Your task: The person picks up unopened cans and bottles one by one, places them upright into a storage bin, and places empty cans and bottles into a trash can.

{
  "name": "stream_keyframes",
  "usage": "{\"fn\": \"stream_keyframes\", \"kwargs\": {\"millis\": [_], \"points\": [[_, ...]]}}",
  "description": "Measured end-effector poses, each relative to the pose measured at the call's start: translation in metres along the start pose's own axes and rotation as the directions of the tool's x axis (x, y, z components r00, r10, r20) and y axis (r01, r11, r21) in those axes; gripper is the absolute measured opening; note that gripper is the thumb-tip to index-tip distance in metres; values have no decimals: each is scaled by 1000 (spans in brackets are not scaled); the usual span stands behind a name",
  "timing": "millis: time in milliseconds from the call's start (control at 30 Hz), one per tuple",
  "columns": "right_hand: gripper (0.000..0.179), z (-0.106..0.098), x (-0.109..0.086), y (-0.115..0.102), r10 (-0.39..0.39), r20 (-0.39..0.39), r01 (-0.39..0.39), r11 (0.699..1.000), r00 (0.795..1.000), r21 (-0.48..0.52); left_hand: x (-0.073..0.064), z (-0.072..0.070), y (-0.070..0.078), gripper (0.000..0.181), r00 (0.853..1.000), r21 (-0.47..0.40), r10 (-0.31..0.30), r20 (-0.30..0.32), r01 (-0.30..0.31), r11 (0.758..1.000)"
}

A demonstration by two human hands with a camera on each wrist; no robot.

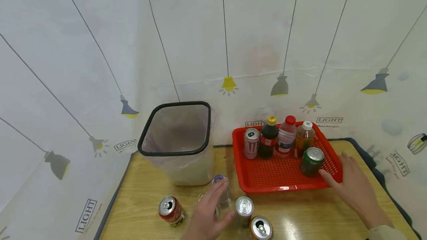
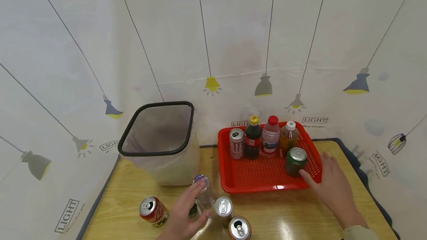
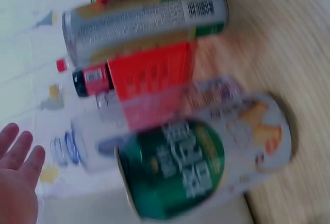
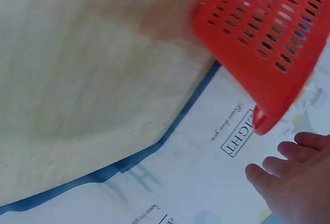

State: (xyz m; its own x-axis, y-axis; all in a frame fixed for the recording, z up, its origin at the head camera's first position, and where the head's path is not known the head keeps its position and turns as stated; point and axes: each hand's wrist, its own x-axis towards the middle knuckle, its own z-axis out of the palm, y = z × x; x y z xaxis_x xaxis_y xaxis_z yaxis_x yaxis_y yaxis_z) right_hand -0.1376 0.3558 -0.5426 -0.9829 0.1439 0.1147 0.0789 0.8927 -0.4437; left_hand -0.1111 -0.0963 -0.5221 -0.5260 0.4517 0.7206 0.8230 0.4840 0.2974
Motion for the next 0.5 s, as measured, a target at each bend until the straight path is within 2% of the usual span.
{"fn": "stream_keyframes", "kwargs": {"millis": [67,133,233,300,333,500], "points": [[106,4,-7,5,9,50,-7,1000,999,-25,-1,5,6,66,997,-23,-46,63,47,999],[110,8,-14,9,14,94,-10,999,995,-42,-2,10,11,70,983,-47,-123,138,131,990],[111,14,-23,12,3,135,4,999,991,-53,-4,17,18,71,943,-66,-236,236,257,964],[110,17,-28,13,-13,138,20,998,990,-54,-4,21,20,72,916,-77,-287,279,320,944],[109,19,-30,13,-21,134,28,998,991,-53,-4,24,21,72,908,-82,-299,292,335,939],[107,23,-36,14,-50,98,55,998,994,-44,-6,39,22,75,889,-76,-309,338,353,933]]}}
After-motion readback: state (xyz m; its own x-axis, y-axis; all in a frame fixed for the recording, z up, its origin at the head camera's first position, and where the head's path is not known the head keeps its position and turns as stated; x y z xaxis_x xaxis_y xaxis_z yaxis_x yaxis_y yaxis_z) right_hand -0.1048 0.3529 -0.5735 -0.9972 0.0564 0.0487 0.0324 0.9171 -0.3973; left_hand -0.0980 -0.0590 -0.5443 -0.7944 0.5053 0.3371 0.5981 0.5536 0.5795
